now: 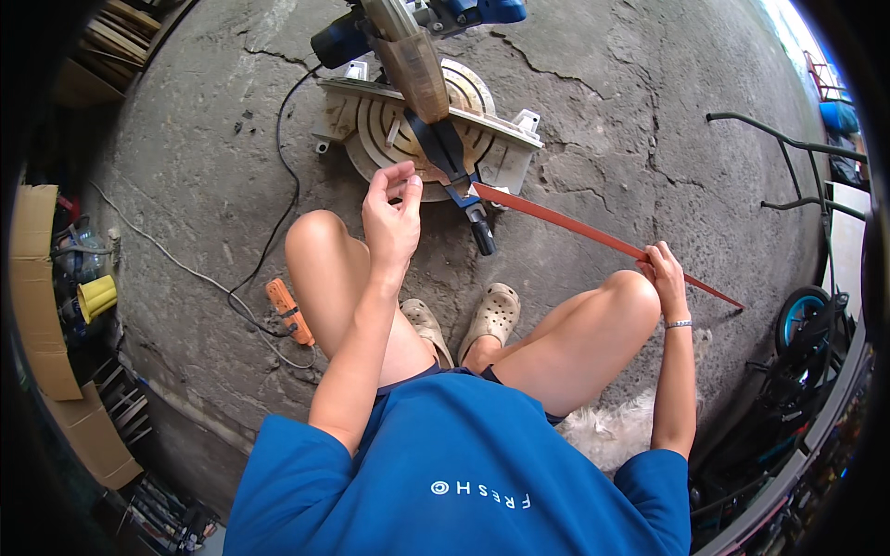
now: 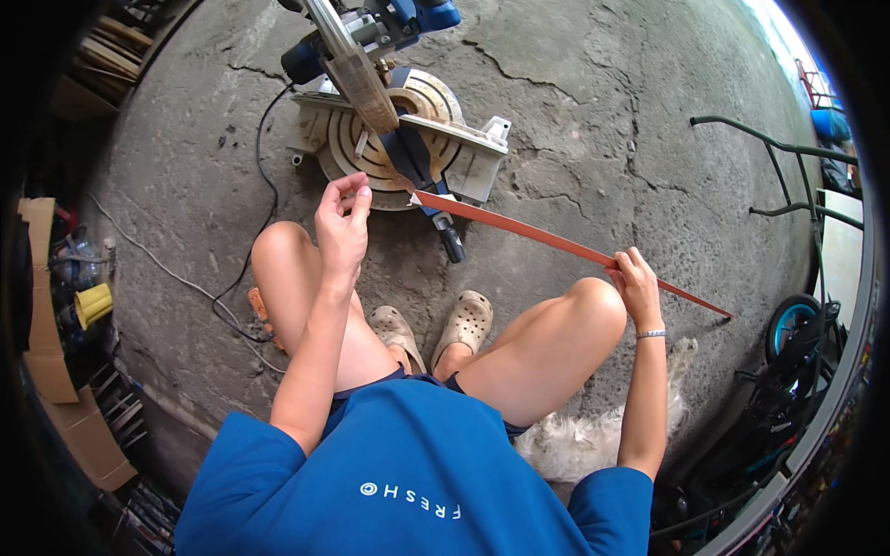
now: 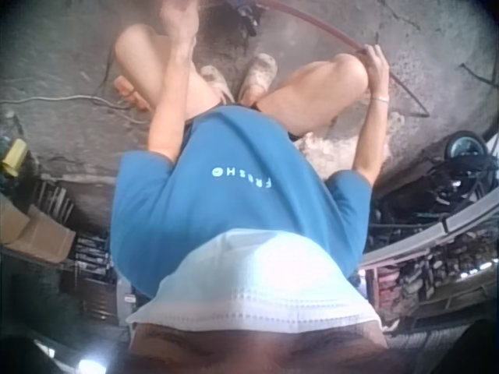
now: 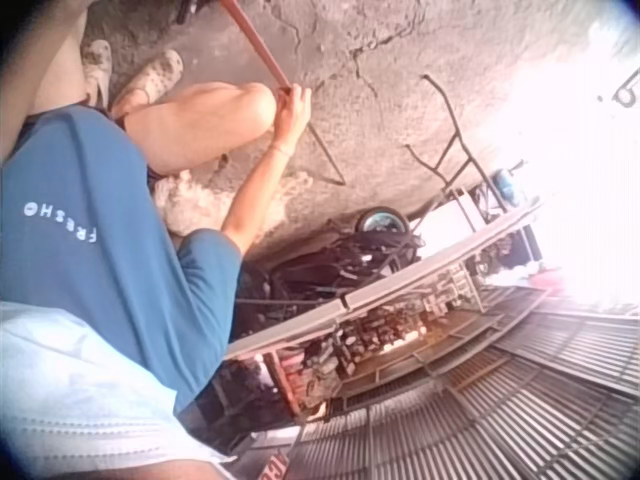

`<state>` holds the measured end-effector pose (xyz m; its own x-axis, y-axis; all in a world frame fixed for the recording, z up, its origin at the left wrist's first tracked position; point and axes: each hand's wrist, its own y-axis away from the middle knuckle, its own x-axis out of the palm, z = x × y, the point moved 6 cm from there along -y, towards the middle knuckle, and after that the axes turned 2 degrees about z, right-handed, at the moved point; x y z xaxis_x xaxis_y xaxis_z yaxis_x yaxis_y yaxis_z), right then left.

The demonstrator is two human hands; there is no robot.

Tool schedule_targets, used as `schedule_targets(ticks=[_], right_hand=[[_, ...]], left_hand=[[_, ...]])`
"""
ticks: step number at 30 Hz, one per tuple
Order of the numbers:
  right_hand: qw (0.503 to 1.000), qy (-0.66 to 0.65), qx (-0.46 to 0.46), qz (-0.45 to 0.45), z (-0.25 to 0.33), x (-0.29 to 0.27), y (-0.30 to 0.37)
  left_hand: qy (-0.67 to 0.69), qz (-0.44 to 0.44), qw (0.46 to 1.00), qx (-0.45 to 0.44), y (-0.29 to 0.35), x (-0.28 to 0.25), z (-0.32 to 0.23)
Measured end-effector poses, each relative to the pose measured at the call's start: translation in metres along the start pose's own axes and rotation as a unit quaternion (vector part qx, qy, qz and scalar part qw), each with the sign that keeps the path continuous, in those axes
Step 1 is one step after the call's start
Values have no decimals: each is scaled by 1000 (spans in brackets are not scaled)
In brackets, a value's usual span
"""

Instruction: The person cuts sections of red molding using a miter saw, applies pieces of tape to the ends of the molding by hand, and lays the pieces on a white table.

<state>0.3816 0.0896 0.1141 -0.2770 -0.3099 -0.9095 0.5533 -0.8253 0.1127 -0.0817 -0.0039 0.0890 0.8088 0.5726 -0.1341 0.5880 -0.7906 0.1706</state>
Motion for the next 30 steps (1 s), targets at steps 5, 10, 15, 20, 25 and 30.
schedule_targets(ticks=[5, 10, 15, 20, 25, 30], right_hand=[[1000, 1, 3, 7, -3, 0, 0], [1000, 13, 1, 23, -5, 2, -1], [1000, 8, -1, 21, 2, -1, -4], [1000, -4, 3, 28, -4, -4, -2], [1000, -21, -11, 3, -2, -11, -5], [999, -41, 17, 5, -14, -6, -9]], left_hand=[[-126, 52, 977, 163, 10, 5, -42], [-50, 118, 981, 147, 27, 32, -57], [45, 93, 993, 63, 21, 33, -34], [-222, 79, 971, -30, -10, -16, -6], [-196, 67, 971, 120, -16, -18, -41], [-40, 233, 971, 32, 0, 20, -35]])
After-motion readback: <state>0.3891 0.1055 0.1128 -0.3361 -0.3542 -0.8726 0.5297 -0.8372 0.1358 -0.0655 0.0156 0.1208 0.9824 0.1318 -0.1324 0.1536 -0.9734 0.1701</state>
